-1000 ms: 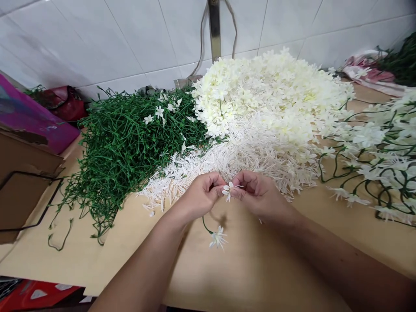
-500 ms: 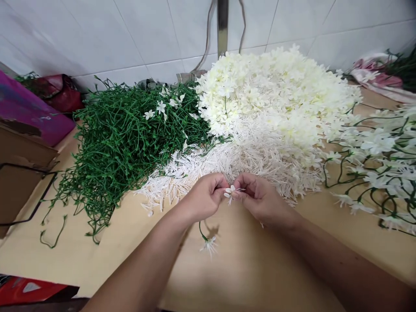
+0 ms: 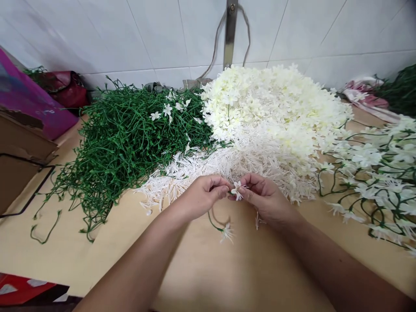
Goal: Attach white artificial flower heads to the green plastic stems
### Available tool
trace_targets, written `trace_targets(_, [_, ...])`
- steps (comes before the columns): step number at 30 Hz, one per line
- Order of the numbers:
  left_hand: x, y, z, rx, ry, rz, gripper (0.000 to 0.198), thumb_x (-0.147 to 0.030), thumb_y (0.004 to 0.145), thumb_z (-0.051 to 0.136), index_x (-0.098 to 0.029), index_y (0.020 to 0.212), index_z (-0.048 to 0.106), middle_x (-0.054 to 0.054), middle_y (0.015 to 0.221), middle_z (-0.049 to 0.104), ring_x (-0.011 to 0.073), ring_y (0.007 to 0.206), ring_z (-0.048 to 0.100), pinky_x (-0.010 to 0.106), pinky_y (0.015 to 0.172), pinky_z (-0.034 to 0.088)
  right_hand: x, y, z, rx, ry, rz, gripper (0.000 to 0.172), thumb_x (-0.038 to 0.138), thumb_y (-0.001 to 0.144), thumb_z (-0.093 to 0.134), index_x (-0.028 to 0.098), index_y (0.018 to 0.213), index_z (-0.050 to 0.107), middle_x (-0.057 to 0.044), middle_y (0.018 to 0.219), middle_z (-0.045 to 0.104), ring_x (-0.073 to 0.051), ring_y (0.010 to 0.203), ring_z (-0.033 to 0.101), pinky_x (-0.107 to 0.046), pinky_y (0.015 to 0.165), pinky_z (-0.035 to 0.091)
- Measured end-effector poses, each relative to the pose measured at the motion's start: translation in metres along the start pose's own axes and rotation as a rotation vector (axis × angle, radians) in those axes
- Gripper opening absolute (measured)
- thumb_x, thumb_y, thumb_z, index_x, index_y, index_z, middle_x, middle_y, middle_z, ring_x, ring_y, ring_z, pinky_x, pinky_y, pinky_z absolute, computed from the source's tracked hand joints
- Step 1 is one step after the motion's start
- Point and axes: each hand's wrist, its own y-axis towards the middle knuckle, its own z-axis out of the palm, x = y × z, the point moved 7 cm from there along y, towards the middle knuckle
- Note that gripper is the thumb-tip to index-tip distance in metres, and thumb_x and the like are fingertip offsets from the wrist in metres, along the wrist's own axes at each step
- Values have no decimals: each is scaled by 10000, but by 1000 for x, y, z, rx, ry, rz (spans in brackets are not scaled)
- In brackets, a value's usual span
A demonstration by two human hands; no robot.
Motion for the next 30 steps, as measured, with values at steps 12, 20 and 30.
trace_targets(12, [5,1,-5,-74,-120,22,119,-215,676,648,-127,707,575,-14,631,565,85,603,502,215,585,377,-4,-5,10,63,379,196,201,240,598,756,170,644,574,20,605,585,-108,631,575,-274,683,473])
trace_targets(20, [6,1,10,50,-245,22,301,-400,677,661,-141,691,508,-13,615,538,88,577,483,220,555,355,-7,-5,13,108,487,197,129,185,634,724,149,680,609,1,613,613,-93,623,565,-231,637,457])
trace_targets(30, [15,3,12,60,-300,-94,373,-437,593,717,-130,698,533,-34,560,523,34,434,395,165,409,265,-4,-6,13,79,515,207,186,213,593,761,137,652,602,5,590,614,-84,598,563,-238,649,471])
